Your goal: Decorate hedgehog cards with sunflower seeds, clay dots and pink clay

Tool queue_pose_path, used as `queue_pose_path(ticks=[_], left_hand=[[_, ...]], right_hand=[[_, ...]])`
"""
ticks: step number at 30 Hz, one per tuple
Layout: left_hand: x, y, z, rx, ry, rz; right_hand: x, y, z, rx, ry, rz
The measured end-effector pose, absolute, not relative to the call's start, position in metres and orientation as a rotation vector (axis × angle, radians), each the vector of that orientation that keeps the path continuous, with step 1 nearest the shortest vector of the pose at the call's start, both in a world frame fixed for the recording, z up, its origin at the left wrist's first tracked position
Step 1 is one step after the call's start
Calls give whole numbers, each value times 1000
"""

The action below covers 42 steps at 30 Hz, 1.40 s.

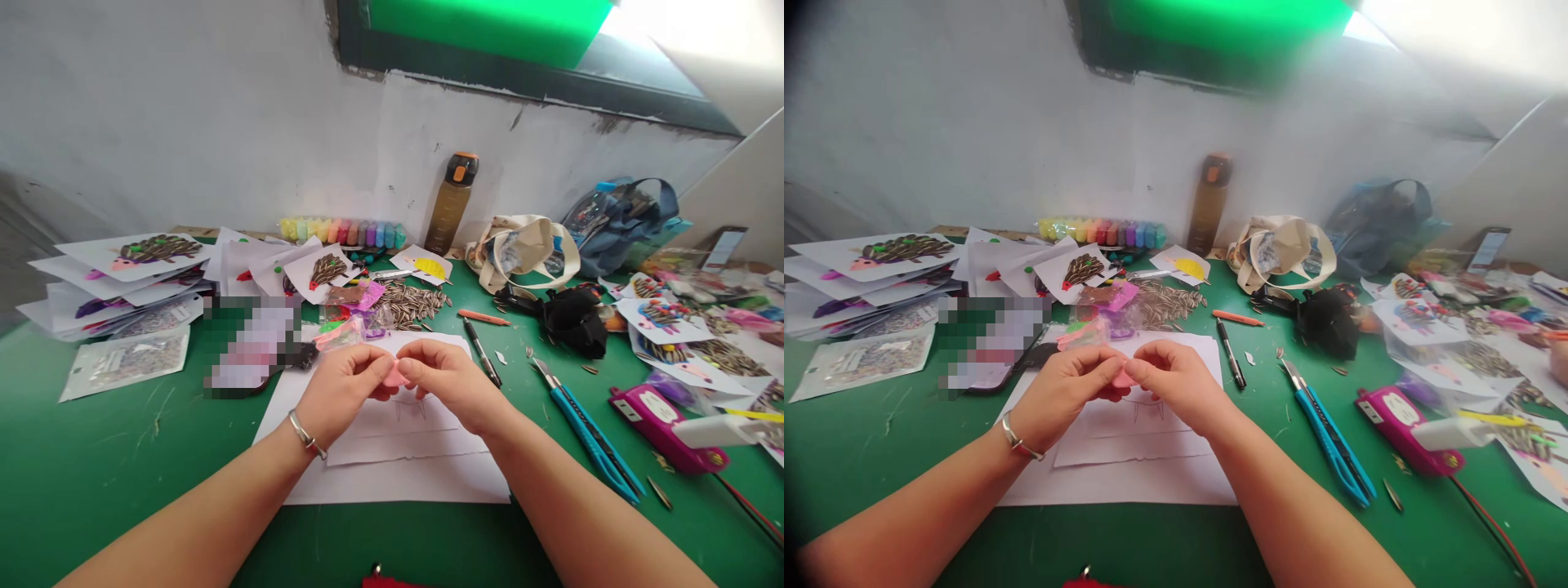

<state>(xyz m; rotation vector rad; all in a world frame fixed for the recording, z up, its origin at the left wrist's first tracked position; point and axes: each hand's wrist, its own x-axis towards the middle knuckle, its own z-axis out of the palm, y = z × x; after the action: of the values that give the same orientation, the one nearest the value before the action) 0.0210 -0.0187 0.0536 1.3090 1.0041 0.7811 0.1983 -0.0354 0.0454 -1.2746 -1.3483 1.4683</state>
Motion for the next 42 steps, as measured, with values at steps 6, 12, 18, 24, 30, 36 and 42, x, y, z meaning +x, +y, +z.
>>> queue_pose_path(ticks=[6,12,18,24,30,36,42], left_hand=[[20,-19,50,1177,1044,747],[20,-18,54,1286,1004,686],[18,-18,58,1319,1030,693],[21,-21,55,1305,1038,672],[22,-21,54,1131,1024,721],[20,-19,53,1193,1020,598],[19,-18,56,1238,1012,689]], right_hand=[[195,-37,45,-1291,-1403,1408],[199,-37,48,-1299,-1392,1417],[201,-36,49,-1267,-1389,1513],[197,-38,47,-1249,-1378,1476],[200,-35,43,-1285,-1396,1386],[198,-37,47,-1294,-1352,1338],[199,-35,49,-1245,-1304,1507]])
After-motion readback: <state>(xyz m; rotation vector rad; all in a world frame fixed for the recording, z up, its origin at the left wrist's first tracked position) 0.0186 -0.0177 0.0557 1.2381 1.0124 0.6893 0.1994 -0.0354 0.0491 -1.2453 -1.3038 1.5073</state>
